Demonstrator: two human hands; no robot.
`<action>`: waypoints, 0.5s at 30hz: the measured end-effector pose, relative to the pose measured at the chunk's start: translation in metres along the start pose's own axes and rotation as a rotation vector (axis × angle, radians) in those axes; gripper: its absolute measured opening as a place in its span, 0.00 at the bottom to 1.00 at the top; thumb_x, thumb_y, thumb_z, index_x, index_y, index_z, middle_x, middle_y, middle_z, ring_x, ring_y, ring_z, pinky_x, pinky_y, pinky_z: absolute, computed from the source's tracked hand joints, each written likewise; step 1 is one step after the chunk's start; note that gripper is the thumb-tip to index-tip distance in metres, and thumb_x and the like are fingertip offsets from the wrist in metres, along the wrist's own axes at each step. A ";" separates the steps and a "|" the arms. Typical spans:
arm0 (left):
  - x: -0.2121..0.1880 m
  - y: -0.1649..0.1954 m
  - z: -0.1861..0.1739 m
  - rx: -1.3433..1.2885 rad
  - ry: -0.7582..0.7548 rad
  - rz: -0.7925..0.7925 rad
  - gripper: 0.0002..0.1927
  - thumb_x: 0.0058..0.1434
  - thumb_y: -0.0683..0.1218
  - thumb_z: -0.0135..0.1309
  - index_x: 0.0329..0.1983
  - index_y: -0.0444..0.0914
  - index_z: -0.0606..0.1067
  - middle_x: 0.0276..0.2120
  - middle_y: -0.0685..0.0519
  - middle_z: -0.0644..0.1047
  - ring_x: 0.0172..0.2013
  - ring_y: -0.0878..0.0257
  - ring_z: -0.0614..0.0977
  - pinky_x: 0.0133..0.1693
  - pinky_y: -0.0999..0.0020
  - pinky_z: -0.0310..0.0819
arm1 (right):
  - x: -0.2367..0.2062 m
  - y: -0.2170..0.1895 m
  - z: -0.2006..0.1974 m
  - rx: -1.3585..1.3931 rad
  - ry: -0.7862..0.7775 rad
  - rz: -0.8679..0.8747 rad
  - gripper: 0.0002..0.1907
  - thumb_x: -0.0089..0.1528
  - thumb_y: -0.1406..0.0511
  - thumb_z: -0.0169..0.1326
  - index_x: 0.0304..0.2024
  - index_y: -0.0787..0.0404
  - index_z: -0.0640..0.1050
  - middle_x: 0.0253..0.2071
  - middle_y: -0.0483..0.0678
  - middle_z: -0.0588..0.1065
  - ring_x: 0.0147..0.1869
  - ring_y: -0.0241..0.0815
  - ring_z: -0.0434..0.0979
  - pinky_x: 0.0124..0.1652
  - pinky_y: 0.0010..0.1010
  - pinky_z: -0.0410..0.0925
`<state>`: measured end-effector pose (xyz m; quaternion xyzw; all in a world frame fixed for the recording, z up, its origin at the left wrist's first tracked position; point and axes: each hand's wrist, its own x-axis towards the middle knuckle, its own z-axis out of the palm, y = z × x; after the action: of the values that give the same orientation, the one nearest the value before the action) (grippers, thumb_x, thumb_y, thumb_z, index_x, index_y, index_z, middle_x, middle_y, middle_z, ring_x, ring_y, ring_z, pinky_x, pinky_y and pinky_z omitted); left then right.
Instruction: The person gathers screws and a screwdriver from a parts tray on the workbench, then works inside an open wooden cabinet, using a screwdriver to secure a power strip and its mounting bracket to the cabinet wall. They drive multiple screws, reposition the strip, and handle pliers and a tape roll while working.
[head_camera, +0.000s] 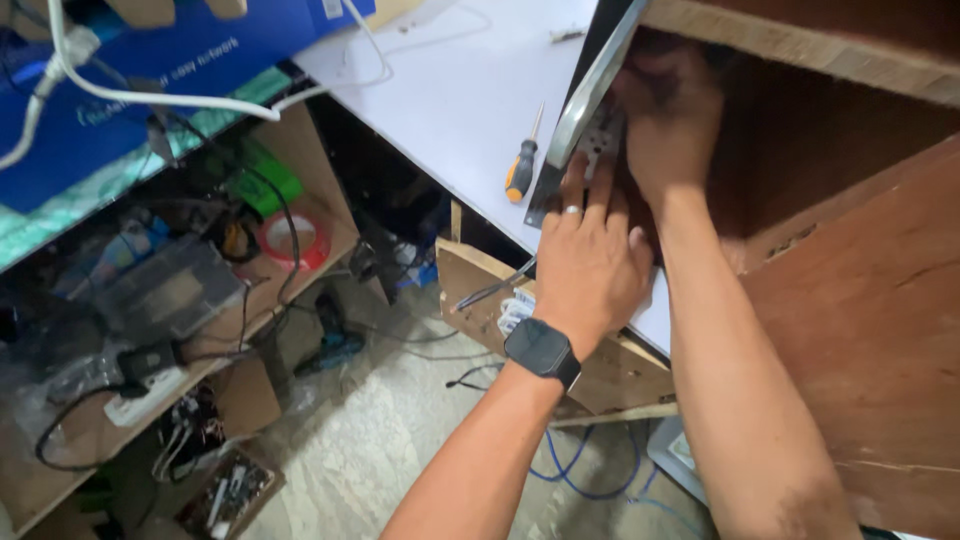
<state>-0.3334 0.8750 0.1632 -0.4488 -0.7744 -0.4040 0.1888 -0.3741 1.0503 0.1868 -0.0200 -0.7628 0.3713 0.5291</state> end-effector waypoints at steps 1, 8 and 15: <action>-0.001 0.000 0.000 -0.014 -0.005 -0.012 0.25 0.58 0.48 0.53 0.55 0.28 0.74 0.70 0.40 0.64 0.73 0.41 0.60 0.63 0.48 0.64 | -0.002 0.001 0.001 -0.143 0.015 -0.101 0.12 0.65 0.77 0.67 0.43 0.67 0.74 0.42 0.52 0.80 0.47 0.39 0.79 0.49 0.32 0.73; 0.001 0.003 0.000 -0.006 -0.009 -0.006 0.29 0.57 0.48 0.52 0.60 0.27 0.72 0.70 0.40 0.64 0.72 0.40 0.60 0.58 0.47 0.64 | -0.007 -0.001 -0.008 0.008 0.000 0.152 0.09 0.67 0.73 0.61 0.47 0.65 0.74 0.42 0.48 0.80 0.43 0.34 0.80 0.45 0.25 0.73; 0.001 0.000 0.000 0.025 0.049 0.031 0.30 0.58 0.48 0.52 0.62 0.28 0.71 0.70 0.40 0.64 0.73 0.41 0.60 0.66 0.46 0.63 | -0.003 0.002 0.004 -0.013 0.064 0.068 0.12 0.64 0.75 0.66 0.42 0.67 0.74 0.41 0.50 0.80 0.45 0.38 0.79 0.47 0.30 0.74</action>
<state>-0.3337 0.8754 0.1642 -0.4485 -0.7674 -0.4022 0.2196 -0.3769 1.0479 0.1823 -0.0613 -0.7466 0.3834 0.5402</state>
